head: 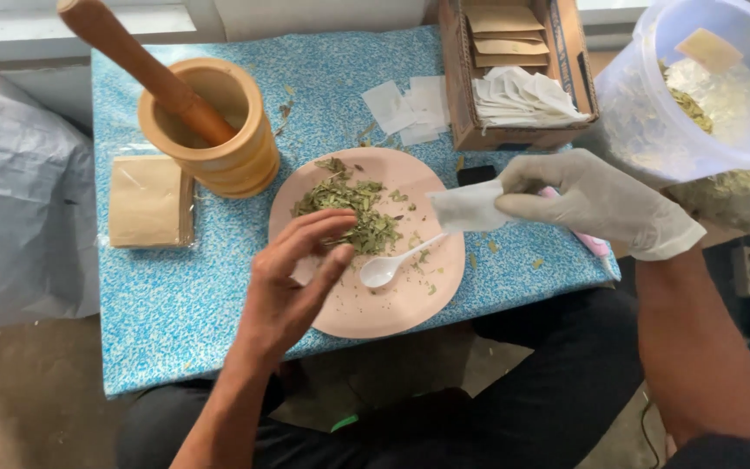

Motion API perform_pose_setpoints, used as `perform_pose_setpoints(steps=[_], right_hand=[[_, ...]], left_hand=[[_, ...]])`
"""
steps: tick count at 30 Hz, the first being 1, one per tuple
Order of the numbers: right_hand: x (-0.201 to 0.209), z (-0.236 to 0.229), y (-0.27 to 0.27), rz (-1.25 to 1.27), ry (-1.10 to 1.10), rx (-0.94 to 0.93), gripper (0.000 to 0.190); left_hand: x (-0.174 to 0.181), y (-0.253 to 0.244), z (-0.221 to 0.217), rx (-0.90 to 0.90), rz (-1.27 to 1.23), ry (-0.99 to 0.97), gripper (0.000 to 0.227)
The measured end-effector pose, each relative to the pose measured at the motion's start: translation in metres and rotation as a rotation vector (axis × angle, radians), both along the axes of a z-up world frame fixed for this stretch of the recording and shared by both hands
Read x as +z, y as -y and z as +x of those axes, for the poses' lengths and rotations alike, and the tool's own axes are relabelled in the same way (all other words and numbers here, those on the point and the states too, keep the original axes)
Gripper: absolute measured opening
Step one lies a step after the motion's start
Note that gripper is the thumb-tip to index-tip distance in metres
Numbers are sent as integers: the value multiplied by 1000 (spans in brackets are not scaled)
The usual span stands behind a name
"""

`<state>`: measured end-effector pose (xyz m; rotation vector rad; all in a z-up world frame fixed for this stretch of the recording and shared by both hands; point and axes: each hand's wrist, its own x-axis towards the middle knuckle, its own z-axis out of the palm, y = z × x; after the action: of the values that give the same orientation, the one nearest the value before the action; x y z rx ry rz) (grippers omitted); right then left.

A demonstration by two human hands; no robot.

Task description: The person scoops dried green herbs from a pink plate into small white filter bags using a plastic spoon. They weigh each filled bag on a digital scale and then use a pink handheld sealer to close the top of the bag before placing it aside.

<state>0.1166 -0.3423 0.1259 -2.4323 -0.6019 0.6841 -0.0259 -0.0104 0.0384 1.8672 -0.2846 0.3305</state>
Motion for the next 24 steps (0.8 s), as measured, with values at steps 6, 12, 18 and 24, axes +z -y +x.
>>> perform_pose_setpoints(steps=[6, 12, 18, 24], right_hand=[[10, -9, -62, -122, -39, 271, 14], [10, -21, -97, 19, -113, 179, 29], [-12, -19, -101, 225, -48, 210, 38], [-35, -12, -97, 447, 10, 78, 37]], left_hand=[[-15, 15, 1, -110, -105, -118, 51], [-27, 13, 4, -110, -224, -187, 32], [-67, 10, 9, -25, -371, -267, 17], [-65, 10, 14, 1, -518, -338, 22]])
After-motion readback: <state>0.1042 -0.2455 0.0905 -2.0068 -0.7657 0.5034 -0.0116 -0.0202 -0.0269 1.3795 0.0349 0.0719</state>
